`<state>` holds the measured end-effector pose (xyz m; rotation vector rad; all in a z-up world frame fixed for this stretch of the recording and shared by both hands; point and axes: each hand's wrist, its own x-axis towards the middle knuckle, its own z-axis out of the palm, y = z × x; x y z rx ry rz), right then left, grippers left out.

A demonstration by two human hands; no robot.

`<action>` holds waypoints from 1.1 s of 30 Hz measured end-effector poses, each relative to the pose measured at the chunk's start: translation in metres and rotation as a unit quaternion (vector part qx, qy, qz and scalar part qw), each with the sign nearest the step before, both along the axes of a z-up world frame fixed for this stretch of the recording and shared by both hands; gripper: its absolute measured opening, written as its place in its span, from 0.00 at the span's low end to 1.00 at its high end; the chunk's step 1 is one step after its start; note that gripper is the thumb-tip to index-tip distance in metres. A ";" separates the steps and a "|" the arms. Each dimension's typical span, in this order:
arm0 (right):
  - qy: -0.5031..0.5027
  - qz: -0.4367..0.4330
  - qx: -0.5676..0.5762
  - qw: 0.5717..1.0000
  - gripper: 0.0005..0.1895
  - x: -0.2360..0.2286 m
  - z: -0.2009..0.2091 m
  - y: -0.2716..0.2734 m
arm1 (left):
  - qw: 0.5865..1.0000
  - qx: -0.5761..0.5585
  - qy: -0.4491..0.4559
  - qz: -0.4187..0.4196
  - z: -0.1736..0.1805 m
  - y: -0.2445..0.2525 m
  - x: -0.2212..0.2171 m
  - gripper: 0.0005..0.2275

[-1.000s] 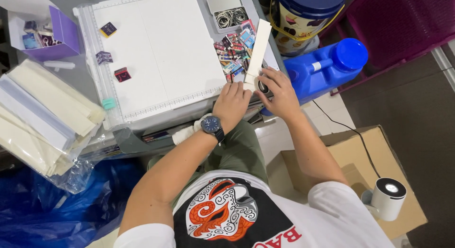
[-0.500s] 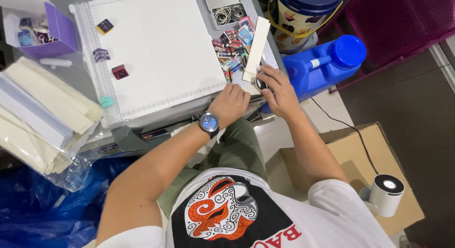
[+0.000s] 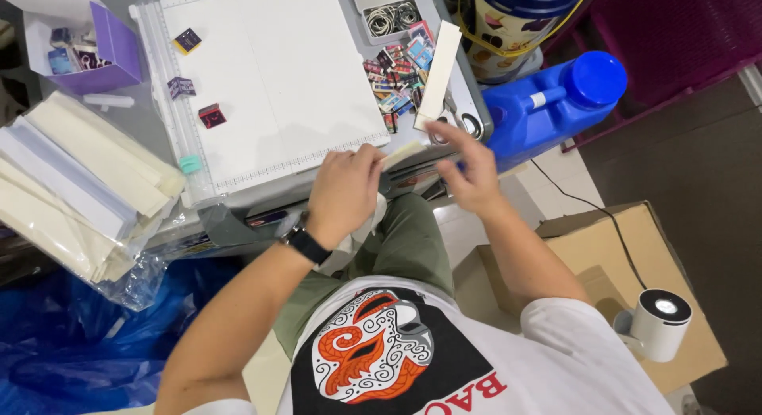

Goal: The person sits at a workbench and folds a long, thin strip of white paper multiple times by hand. They repeatedly fold the strip in half and press the creases to create a compact, layered piece.

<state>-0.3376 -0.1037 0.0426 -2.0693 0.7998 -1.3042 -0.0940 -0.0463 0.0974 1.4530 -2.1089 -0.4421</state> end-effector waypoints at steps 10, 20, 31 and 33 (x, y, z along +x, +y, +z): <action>-0.174 0.115 0.222 0.952 0.12 0.052 0.022 0.028 | 0.774 0.343 0.532 -0.033 0.003 0.051 0.008 0.11; -0.072 0.163 0.150 0.972 0.17 0.083 0.071 0.055 | 0.663 0.339 0.667 -0.023 0.013 0.076 0.022 0.10; 0.063 0.237 0.116 0.963 0.54 0.093 0.087 0.067 | 0.675 0.271 0.685 0.045 -0.002 0.084 0.032 0.12; 0.096 0.209 0.057 0.972 0.55 0.096 0.080 0.068 | 0.707 0.259 0.657 0.044 -0.009 0.085 0.035 0.13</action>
